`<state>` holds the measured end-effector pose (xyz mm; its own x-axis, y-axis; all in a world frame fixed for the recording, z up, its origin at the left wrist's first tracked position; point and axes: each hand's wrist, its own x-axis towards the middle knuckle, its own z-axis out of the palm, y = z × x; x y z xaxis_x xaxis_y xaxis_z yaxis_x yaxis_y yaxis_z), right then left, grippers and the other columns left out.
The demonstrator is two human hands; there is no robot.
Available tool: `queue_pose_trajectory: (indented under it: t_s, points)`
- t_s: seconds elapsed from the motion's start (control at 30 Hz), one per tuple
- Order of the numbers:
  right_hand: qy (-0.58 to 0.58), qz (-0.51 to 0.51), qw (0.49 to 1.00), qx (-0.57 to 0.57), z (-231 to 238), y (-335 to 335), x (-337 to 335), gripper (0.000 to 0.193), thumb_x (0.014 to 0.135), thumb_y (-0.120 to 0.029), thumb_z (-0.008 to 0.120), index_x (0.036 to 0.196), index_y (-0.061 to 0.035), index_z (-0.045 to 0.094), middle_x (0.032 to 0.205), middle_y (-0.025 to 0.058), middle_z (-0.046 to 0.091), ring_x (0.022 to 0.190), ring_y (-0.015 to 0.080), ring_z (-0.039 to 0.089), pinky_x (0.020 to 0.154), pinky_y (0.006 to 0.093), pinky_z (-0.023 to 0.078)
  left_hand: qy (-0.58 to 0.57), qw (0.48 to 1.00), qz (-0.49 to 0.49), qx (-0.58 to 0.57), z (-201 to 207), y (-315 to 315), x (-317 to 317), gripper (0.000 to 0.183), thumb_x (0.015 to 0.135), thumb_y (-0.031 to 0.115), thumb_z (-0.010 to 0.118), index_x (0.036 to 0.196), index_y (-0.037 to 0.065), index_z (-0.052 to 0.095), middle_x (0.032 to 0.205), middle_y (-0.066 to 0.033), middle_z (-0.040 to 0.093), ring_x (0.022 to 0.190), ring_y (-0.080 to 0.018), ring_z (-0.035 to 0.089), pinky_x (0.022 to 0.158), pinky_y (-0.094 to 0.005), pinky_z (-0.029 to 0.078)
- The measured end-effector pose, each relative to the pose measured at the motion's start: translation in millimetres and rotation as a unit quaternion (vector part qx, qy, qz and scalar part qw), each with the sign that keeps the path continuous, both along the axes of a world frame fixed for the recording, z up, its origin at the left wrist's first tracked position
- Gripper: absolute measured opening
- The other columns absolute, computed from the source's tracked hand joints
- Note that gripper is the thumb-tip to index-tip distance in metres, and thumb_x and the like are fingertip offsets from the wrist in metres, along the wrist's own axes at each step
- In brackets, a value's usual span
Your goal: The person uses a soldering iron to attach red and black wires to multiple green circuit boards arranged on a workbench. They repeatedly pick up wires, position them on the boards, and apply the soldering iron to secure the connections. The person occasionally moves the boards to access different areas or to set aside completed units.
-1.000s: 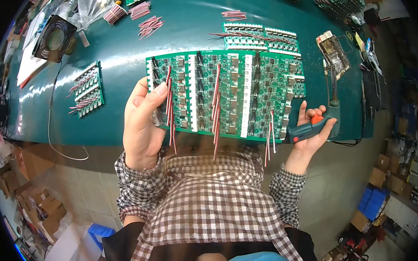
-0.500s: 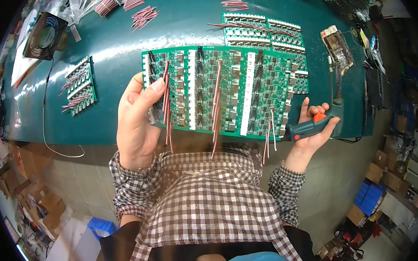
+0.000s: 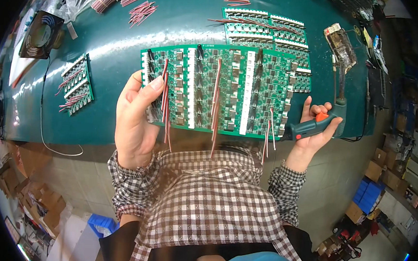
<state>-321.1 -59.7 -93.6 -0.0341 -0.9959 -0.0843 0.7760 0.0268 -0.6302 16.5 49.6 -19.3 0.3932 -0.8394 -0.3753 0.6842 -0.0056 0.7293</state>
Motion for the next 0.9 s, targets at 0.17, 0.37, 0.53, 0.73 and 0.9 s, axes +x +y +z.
queue_pose_trajectory:
  t_s: [0.17, 0.37, 0.53, 0.73, 0.9]
  points:
    - [-0.006, 0.007, 1.000, 0.006, -1.8, -0.7, -1.5, 0.047, 0.086, -0.046, 0.066, 0.104, -0.0052, 0.051, 0.085, 0.0045, 0.060, 0.082, 0.0183, 0.061, 0.105, 0.0490, 0.041, -0.050, 0.998, -0.045, 0.015, -10.2, 4.2, 28.7, 0.026, 0.087, 0.005, 0.063, 0.110, -0.003, 0.056, 0.099, -0.0094, 0.067, 0.086, -0.0126, 0.064, 0.079, -0.0260, 0.052]
    - [-0.001, 0.017, 1.000, 0.003, 0.9, -0.4, -2.9, 0.046, 0.086, -0.044, 0.067, 0.103, -0.0043, 0.051, 0.086, 0.0048, 0.060, 0.081, 0.0180, 0.061, 0.108, 0.0469, 0.038, -0.185, 0.942, -0.258, 0.109, -20.5, -27.9, 112.9, 0.024, 0.083, 0.006, 0.069, 0.104, -0.001, 0.059, 0.093, -0.0074, 0.068, 0.081, -0.0108, 0.065, 0.074, -0.0225, 0.052]
    - [0.007, 0.013, 1.000, 0.008, -2.0, -0.7, -1.4, 0.045, 0.087, -0.044, 0.065, 0.103, -0.0044, 0.050, 0.085, 0.0048, 0.059, 0.081, 0.0185, 0.060, 0.107, 0.0463, 0.040, -0.392, 0.843, -0.341, 0.137, -32.2, -73.5, 117.2, 0.028, 0.081, 0.020, 0.073, 0.101, 0.004, 0.063, 0.086, -0.0003, 0.064, 0.075, -0.0064, 0.058, 0.064, -0.0214, 0.045]
    - [0.017, 0.001, 1.000, 0.014, 2.0, 0.2, -2.5, 0.044, 0.088, -0.044, 0.064, 0.104, -0.0044, 0.050, 0.085, 0.0047, 0.058, 0.082, 0.0189, 0.059, 0.105, 0.0463, 0.042, -0.686, 0.693, -0.219, 0.041, -45.1, -116.4, 85.3, 0.046, 0.069, 0.034, 0.077, 0.101, 0.002, 0.069, 0.082, -0.0125, 0.066, 0.081, -0.0220, 0.064, 0.073, -0.0331, 0.050]
    - [0.013, 0.014, 1.000, 0.010, -0.1, 0.9, -2.7, 0.045, 0.089, -0.044, 0.064, 0.105, -0.0045, 0.050, 0.087, 0.0049, 0.058, 0.084, 0.0194, 0.059, 0.105, 0.0466, 0.042, -0.685, 0.707, -0.169, 0.040, -58.9, -130.9, 64.2, 0.039, 0.071, 0.030, 0.079, 0.098, 0.003, 0.070, 0.086, -0.0094, 0.064, 0.084, -0.0207, 0.062, 0.074, -0.0321, 0.048]
